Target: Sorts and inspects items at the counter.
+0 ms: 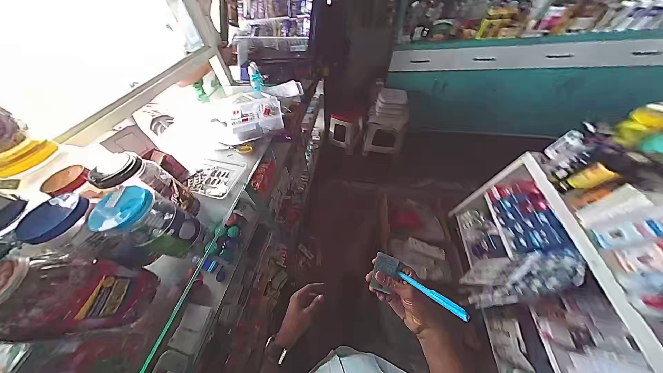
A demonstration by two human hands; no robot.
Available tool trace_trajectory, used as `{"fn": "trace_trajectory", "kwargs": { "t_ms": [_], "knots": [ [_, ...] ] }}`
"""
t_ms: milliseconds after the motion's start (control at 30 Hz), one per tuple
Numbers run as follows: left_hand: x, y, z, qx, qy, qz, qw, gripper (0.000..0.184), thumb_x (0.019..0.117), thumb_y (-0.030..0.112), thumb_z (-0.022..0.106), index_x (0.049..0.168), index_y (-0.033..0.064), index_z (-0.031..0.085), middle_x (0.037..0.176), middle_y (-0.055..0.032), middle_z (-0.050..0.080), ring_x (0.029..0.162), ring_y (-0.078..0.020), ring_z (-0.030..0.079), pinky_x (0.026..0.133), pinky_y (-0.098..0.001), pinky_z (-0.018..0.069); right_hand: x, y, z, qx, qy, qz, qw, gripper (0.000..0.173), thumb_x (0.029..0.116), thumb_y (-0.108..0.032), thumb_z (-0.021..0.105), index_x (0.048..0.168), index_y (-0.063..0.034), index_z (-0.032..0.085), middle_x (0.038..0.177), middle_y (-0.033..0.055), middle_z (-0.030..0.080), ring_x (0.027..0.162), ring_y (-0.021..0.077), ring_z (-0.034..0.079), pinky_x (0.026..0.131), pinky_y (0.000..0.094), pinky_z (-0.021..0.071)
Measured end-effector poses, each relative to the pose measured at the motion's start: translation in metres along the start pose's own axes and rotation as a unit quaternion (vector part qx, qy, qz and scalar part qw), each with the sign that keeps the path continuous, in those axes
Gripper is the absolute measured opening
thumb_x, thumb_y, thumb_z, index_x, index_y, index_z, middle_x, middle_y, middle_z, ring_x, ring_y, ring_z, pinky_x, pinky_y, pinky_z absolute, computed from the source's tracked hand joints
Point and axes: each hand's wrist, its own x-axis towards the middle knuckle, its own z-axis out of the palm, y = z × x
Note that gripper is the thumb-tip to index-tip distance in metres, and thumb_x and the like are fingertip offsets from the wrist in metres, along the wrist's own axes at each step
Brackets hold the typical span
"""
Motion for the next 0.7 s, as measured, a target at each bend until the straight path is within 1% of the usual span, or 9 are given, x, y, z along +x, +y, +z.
{"fn": "trace_trajectory", "kwargs": {
  "t_ms": [100,167,233,300,367,433,500,600,700],
  "knots": [
    [0.087,0.066,0.016,-0.085,0.026,0.105,0.990,0.031,0.1006,0.012,0.060,0.128,-0.0026,0.065,0.119,-0.0106,0.073,0.101,-0.0144,0.072,0.091,-0.0325,0.0598,0.116,-0.033,-0.019,-0.199,-0.080,-0.010,0.977,0.014,0.0889,-0.019,0.074,0.096,-0.0078,0.071,0.078,0.0029,0.074,0.063,0.0093,0.070,0.055,0.0226,0.0580],
    [0.138,0.104,0.022,-0.110,0.065,0.119,0.985,0.034,0.1006,0.013,0.060,0.130,-0.0038,0.062,0.114,-0.0107,0.073,0.097,-0.0143,0.071,0.086,-0.0322,0.0601,0.191,-0.057,-0.027,-0.378,-0.220,-0.035,0.898,0.020,0.0885,-0.029,0.077,0.091,-0.0103,0.072,0.076,-0.0056,0.069,0.067,0.0012,0.065,0.064,0.0204,0.0555],
    [0.188,0.135,0.022,-0.122,0.067,0.121,0.983,0.042,0.0978,0.014,0.066,0.135,-0.0047,0.058,0.113,-0.0122,0.071,0.096,-0.0160,0.071,0.084,-0.0345,0.0612,0.254,-0.084,-0.021,-0.505,-0.345,-0.030,0.791,0.034,0.0892,-0.040,0.077,0.094,-0.0077,0.071,0.078,0.0012,0.067,0.070,0.0088,0.063,0.067,0.0307,0.0528],
    [0.234,0.158,0.017,-0.106,0.073,0.132,0.983,0.039,0.0934,0.009,0.071,0.129,-0.0055,0.062,0.111,-0.0122,0.072,0.097,-0.0144,0.070,0.089,-0.0328,0.0596,0.301,-0.104,-0.006,-0.543,-0.409,-0.040,0.732,0.030,0.0913,-0.033,0.074,0.098,-0.0045,0.071,0.081,0.0082,0.069,0.073,0.0167,0.065,0.069,0.0384,0.0530],
    [0.276,0.178,0.007,-0.062,0.123,0.149,0.979,0.022,0.0905,0.006,0.073,0.110,-0.0033,0.072,0.100,-0.0081,0.072,0.089,-0.0102,0.070,0.084,-0.0280,0.0595,0.344,-0.118,0.004,-0.526,-0.412,-0.056,0.742,0.026,0.0902,-0.031,0.074,0.098,-0.0063,0.074,0.083,0.0048,0.071,0.074,0.0103,0.066,0.071,0.0313,0.0535],
    [0.318,0.200,-0.016,-0.066,0.178,0.165,0.968,0.013,0.0908,0.003,0.071,0.102,-0.0036,0.073,0.094,-0.0070,0.074,0.084,-0.0088,0.070,0.079,-0.0273,0.0607,0.395,-0.124,0.013,-0.453,-0.390,-0.089,0.797,0.027,0.0891,-0.036,0.077,0.097,-0.0097,0.077,0.086,-0.0037,0.074,0.078,-0.0025,0.066,0.073,0.0187,0.0545],
    [0.355,0.227,-0.054,-0.077,0.248,0.185,0.948,0.010,0.0902,0.000,0.070,0.099,-0.0043,0.072,0.090,-0.0053,0.075,0.080,-0.0081,0.071,0.075,-0.0275,0.0610,0.450,-0.127,0.031,-0.384,-0.383,-0.123,0.831,0.031,0.0907,-0.034,0.076,0.108,-0.0078,0.077,0.100,-0.0046,0.077,0.094,-0.0039,0.069,0.086,0.0164,0.0568],
    [0.407,0.269,-0.149,-0.033,0.379,0.238,0.894,0.016,0.0906,0.002,0.069,0.106,-0.0002,0.071,0.096,-0.0008,0.074,0.087,-0.0082,0.070,0.082,-0.0296,0.0610,0.543,-0.140,0.056,-0.354,-0.431,-0.137,0.819,0.040,0.0959,-0.033,0.072,0.120,-0.0016,0.072,0.112,0.0022,0.077,0.104,0.0076,0.073,0.095,0.0255,0.0591],
    [0.445,0.296,-0.239,0.020,0.509,0.196,0.838,0.030,0.0941,0.007,0.069,0.123,0.0046,0.062,0.092,-0.0015,0.072,0.074,-0.0091,0.067,0.069,-0.0294,0.0595,0.635,-0.158,0.074,-0.399,-0.450,-0.129,0.788,0.034,0.0961,-0.028,0.071,0.119,-0.0039,0.073,0.109,0.0007,0.078,0.101,0.0086,0.073,0.092,0.0265,0.0607]
  ]
}}
